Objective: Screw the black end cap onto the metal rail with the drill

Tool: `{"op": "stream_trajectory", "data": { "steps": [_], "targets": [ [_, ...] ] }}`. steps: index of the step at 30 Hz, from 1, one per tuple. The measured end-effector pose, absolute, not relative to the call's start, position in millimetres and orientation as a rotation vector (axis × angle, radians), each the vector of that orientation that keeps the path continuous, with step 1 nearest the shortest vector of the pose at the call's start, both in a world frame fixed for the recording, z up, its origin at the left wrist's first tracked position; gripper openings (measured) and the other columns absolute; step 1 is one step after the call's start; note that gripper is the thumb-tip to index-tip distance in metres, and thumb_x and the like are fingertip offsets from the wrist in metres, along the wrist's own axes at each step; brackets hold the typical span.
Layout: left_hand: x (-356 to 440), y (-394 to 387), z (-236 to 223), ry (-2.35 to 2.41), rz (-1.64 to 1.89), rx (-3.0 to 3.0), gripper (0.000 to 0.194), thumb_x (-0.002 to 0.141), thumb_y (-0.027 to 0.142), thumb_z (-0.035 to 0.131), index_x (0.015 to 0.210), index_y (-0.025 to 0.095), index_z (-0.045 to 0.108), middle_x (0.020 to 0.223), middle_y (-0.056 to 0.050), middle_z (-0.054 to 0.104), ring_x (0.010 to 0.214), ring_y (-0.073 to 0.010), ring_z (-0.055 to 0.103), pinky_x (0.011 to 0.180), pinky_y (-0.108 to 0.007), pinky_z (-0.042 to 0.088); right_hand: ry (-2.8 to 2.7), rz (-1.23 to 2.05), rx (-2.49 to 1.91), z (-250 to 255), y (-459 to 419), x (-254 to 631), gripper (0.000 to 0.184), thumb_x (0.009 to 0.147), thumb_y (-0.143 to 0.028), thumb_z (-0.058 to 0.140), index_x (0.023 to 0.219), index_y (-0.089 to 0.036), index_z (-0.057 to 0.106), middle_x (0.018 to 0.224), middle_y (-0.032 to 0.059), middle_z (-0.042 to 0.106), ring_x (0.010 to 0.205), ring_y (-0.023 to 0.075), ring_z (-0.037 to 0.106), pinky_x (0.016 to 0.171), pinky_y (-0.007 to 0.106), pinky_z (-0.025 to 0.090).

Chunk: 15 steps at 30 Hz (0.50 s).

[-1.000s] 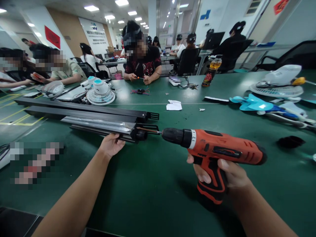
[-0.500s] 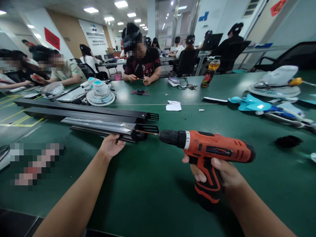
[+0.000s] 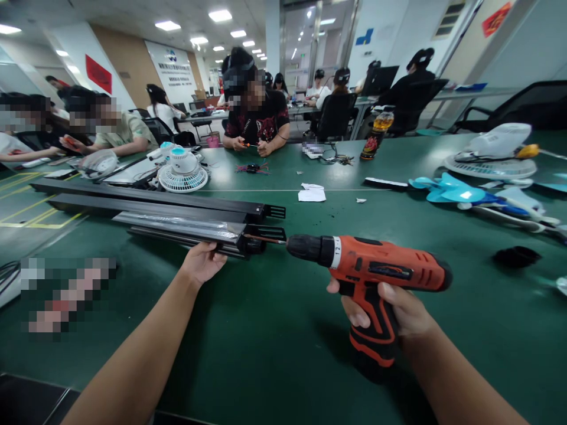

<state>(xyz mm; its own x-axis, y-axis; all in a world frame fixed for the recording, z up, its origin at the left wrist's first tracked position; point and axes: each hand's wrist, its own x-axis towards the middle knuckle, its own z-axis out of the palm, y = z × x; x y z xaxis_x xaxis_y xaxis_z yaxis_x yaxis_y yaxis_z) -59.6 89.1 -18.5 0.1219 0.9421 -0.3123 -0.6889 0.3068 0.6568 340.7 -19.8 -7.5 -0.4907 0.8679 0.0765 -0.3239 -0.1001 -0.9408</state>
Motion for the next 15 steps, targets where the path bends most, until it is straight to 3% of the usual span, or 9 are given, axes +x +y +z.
{"op": "stream_trajectory", "data": {
  "steps": [4,15],
  "targets": [
    [-59,90,-19,0.779,1.243,0.385,0.025,0.061,-0.004,0.079,0.068,0.015,0.065,0.063,0.004,0.064,0.050,-0.0064,0.055,0.047,-0.017,0.050,-1.241,1.686,-0.605,-3,-20,337,0.056,0.093,-0.066,0.071,0.117,-0.018,0.085,0.057,0.0027,0.063,0.045,0.0137,0.043,0.043,0.028,0.039],
    [-61,91,-22,0.779,1.232,0.402,0.024,0.063,-0.004,0.080,0.071,0.015,0.066,0.066,0.002,0.065,0.052,-0.0073,0.057,0.048,-0.017,0.051,-1.201,1.731,-0.631,3,-21,333,0.058,0.091,-0.068,0.073,0.116,-0.017,0.086,0.052,0.0011,0.059,0.044,0.0129,0.043,0.040,0.024,0.039]
  ]
}}
